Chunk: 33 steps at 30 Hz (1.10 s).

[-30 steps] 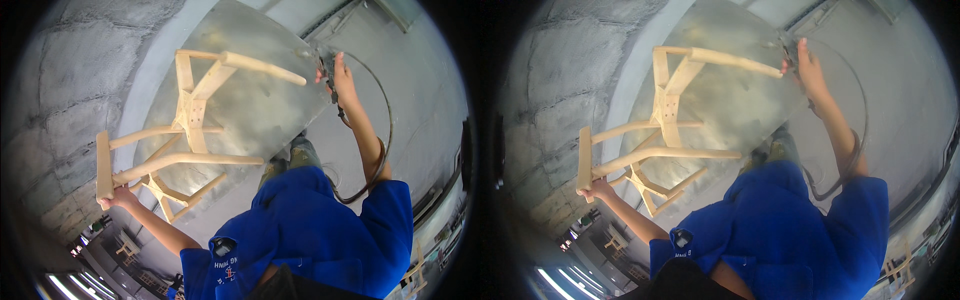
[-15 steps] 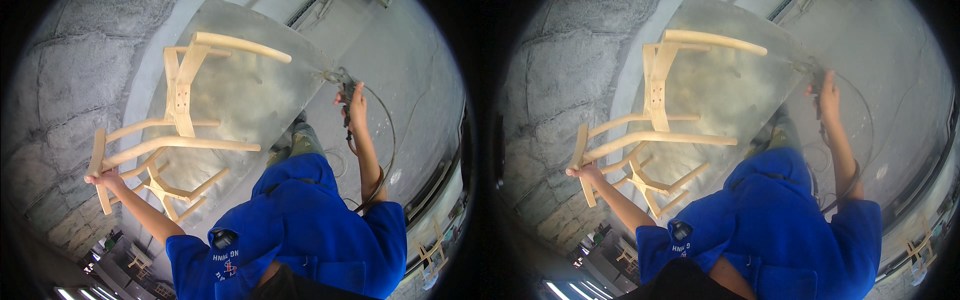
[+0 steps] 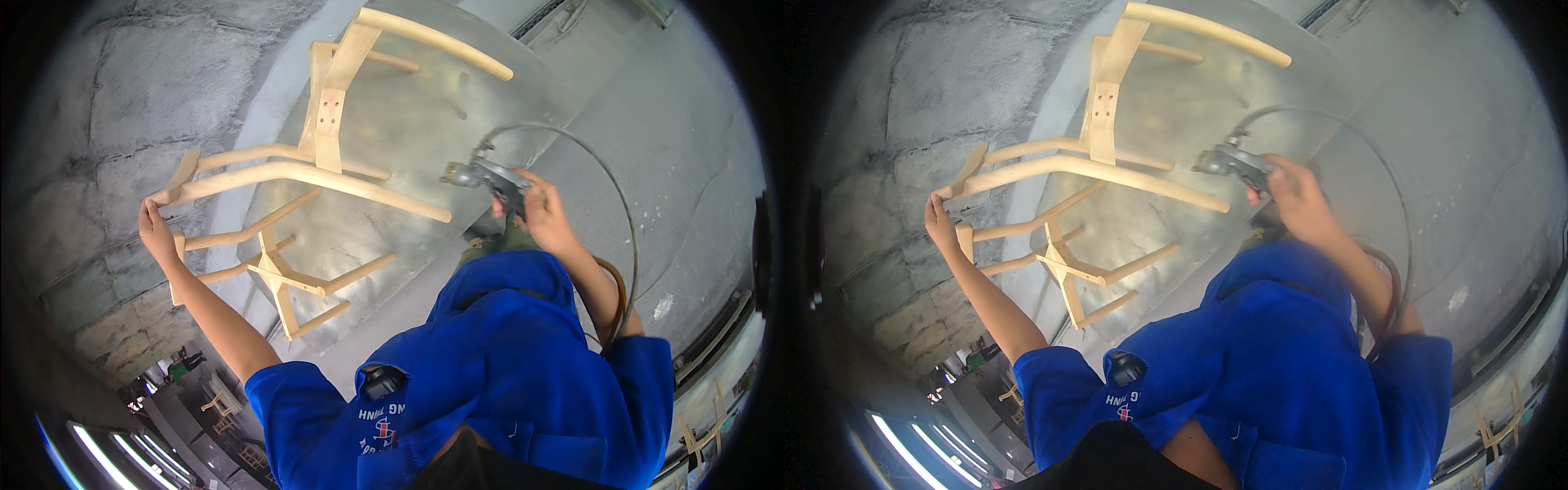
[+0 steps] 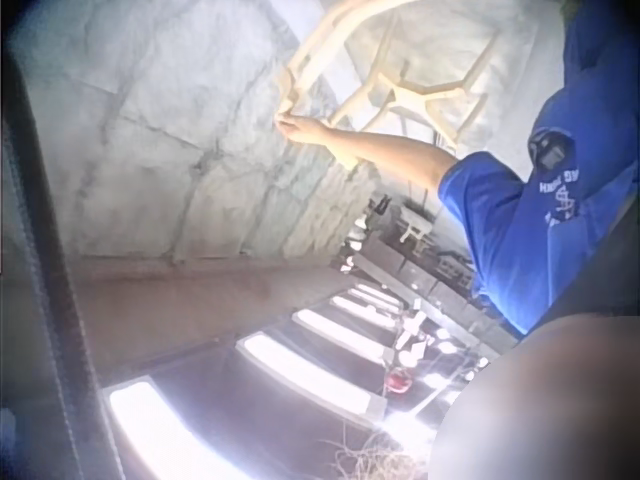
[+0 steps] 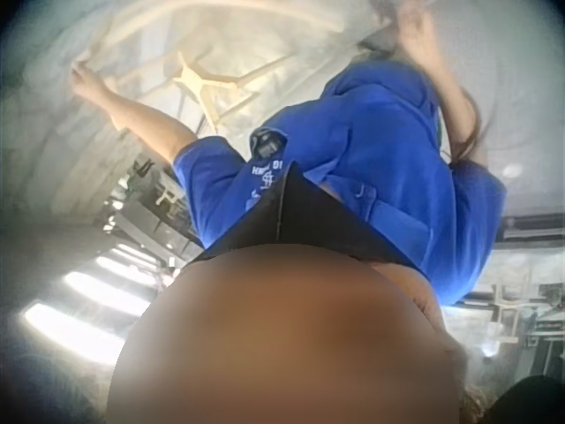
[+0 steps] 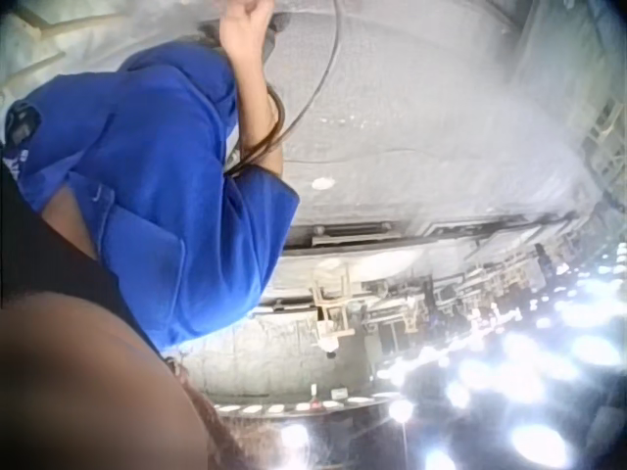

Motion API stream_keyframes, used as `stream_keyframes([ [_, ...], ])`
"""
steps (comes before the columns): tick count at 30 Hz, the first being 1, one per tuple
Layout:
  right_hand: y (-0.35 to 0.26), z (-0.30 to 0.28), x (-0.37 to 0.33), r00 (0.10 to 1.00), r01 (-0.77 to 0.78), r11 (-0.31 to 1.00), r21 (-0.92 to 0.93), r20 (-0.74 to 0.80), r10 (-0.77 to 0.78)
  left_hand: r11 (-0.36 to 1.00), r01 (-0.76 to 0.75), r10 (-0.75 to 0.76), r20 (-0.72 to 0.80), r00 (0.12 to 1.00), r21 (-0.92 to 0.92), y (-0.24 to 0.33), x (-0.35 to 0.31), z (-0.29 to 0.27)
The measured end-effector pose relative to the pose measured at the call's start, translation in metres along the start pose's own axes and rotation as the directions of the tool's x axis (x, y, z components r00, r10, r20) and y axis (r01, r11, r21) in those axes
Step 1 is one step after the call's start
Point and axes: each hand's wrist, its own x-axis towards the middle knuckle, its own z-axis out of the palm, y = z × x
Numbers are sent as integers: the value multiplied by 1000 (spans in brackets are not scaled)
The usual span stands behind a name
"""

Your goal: The person uses a spray gun to apply finish to multiple wooden chair frames in a workshop. They lift and rotate each chair to coat all sides, then place it on a metal sheet before moving to the next unit.

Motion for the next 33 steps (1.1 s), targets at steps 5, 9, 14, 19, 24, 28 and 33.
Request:
stream_keyframes([
  [5, -29, 12, 35, 971, 237, 968, -81, 18, -237, 994, -39, 42, -31, 999, 99, 4, -8, -1],
  [9, -39, -4, 33, 912, 367, 909, -198, -118, -393, 992, -46, 52, -51, 997, 117, 13, -15, -1],
  [14, -31, 19, 7, 968, 248, 950, -189, 17, -249, 987, -47, 63, -96, 993, 155, 21, -22, 0],
  [19, -27, 34, -18, 851, 485, 803, -346, 399, -342, 1000, -28, 26, -147, 989, -11, 5, -21, 10],
  [24, -36, 8, -37, 673, 536, 588, -606, 727, 136, 993, -112, 102, -187, 977, -42, -29, -3, 23],
  [28, -51, 16, -13, 566, 631, 495, -597, 791, 232, 993, -102, 95, -127, 987, -53, -44, 12, 21],
  [33, -120, 61, 42, 433, 867, 320, -382, 895, -106, 983, -33, 30, -18, 999, -182, -37, 16, 8],
])
